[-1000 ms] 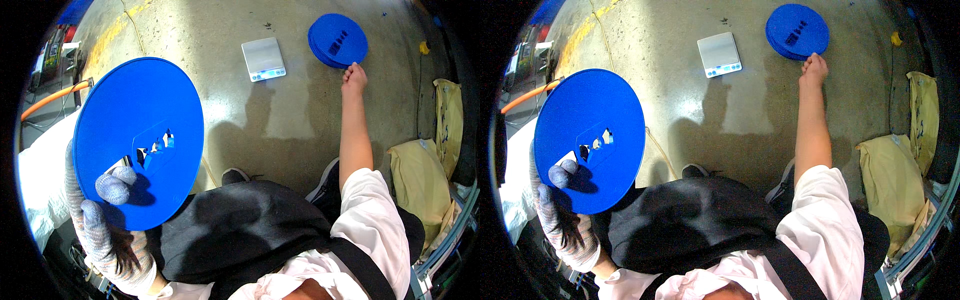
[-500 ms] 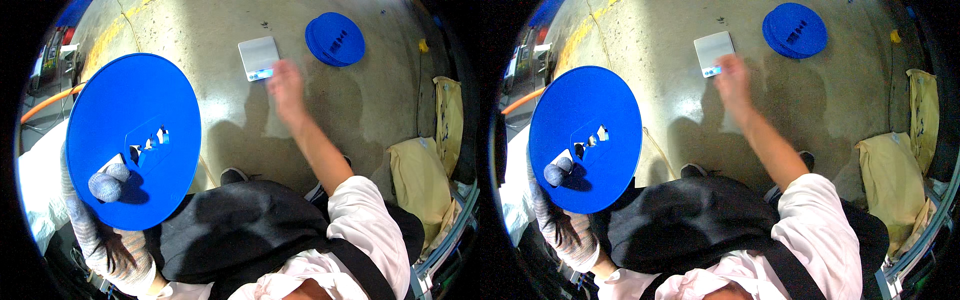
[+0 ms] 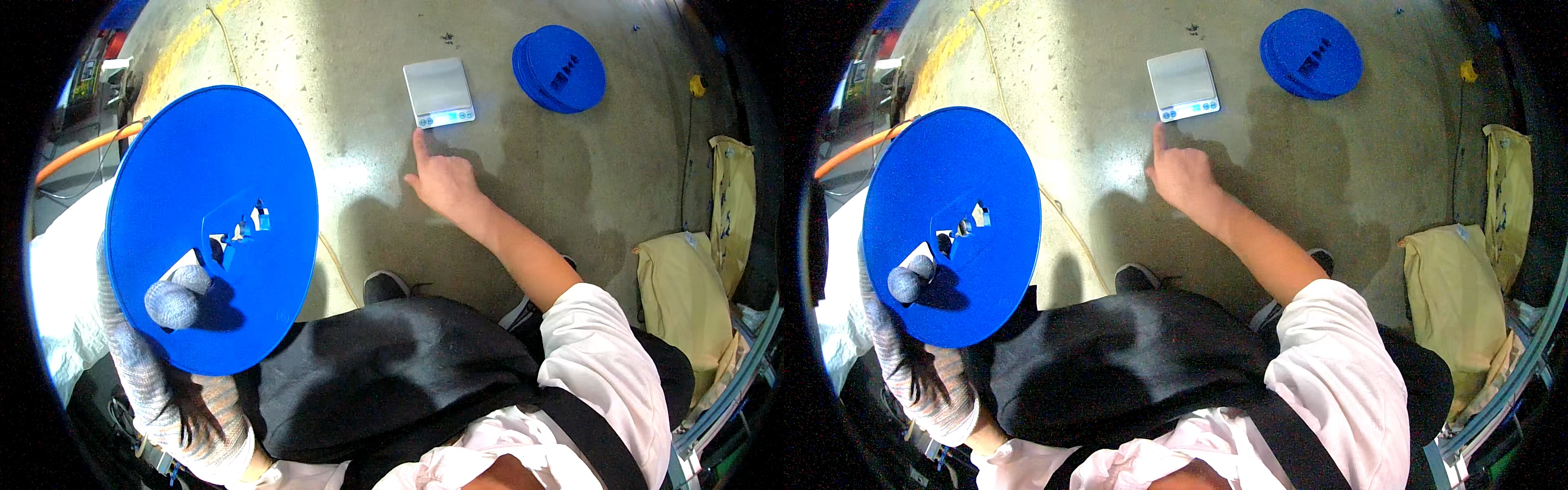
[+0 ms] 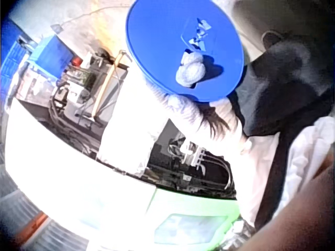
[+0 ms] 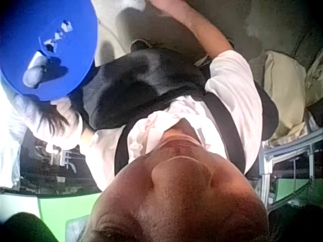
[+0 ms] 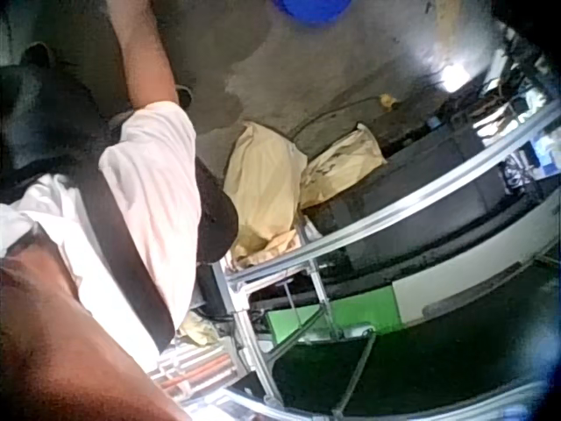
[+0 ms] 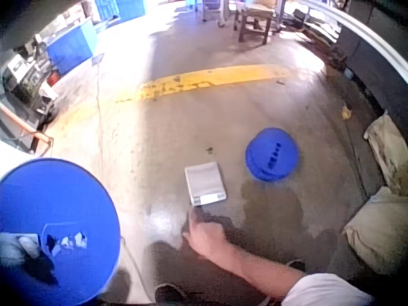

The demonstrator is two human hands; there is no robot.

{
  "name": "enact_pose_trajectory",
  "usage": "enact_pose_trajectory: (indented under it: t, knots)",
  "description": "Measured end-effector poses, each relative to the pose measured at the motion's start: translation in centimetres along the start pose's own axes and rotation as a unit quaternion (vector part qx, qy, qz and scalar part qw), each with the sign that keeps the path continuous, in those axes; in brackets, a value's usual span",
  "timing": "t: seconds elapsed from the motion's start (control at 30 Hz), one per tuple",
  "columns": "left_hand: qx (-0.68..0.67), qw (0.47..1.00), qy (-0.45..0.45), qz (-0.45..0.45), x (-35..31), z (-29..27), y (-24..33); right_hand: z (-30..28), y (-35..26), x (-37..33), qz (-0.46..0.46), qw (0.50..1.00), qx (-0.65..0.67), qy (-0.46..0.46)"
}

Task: The person repeatedly picks up blue plastic lids from a stack and places them on a digital scale to weigh them. They then remove the lids and place them into a separate pile on the floor. The process is repeated multiple times throughout the clip.

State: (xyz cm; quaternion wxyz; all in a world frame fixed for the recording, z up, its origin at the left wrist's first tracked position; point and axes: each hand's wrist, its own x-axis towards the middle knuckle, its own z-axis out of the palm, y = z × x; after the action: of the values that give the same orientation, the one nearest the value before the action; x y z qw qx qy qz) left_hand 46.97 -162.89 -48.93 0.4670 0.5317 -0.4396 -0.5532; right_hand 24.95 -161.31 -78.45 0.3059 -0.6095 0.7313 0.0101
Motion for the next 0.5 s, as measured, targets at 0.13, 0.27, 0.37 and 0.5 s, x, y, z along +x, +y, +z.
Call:
enact_pose_trajectory:
  t: [0.13,0.27,0.37,0.5]
  knots:
    - [0.015,1.0,0.014,0.003,-0.1,-0.2,-0.2,0.2,1.0,0.5,0.038,0.999,-0.029,0.007]
    - [0.032,0.999,0.031,0.011,-0.1,-0.5,-0.3,0.0,0.8,1.2,0.033,0.999,-0.04,0.001]
    - [0.039,0.998,0.039,0.013,-0.2,-0.8,-0.5,0.2,1.2,1.6,0.019,0.999,-0.044,-0.007]
    - [0.046,0.998,0.05,0.018,-0.3,-1.0,-0.6,1.2,1.7,2.2,0.006,0.998,-0.052,0.018]
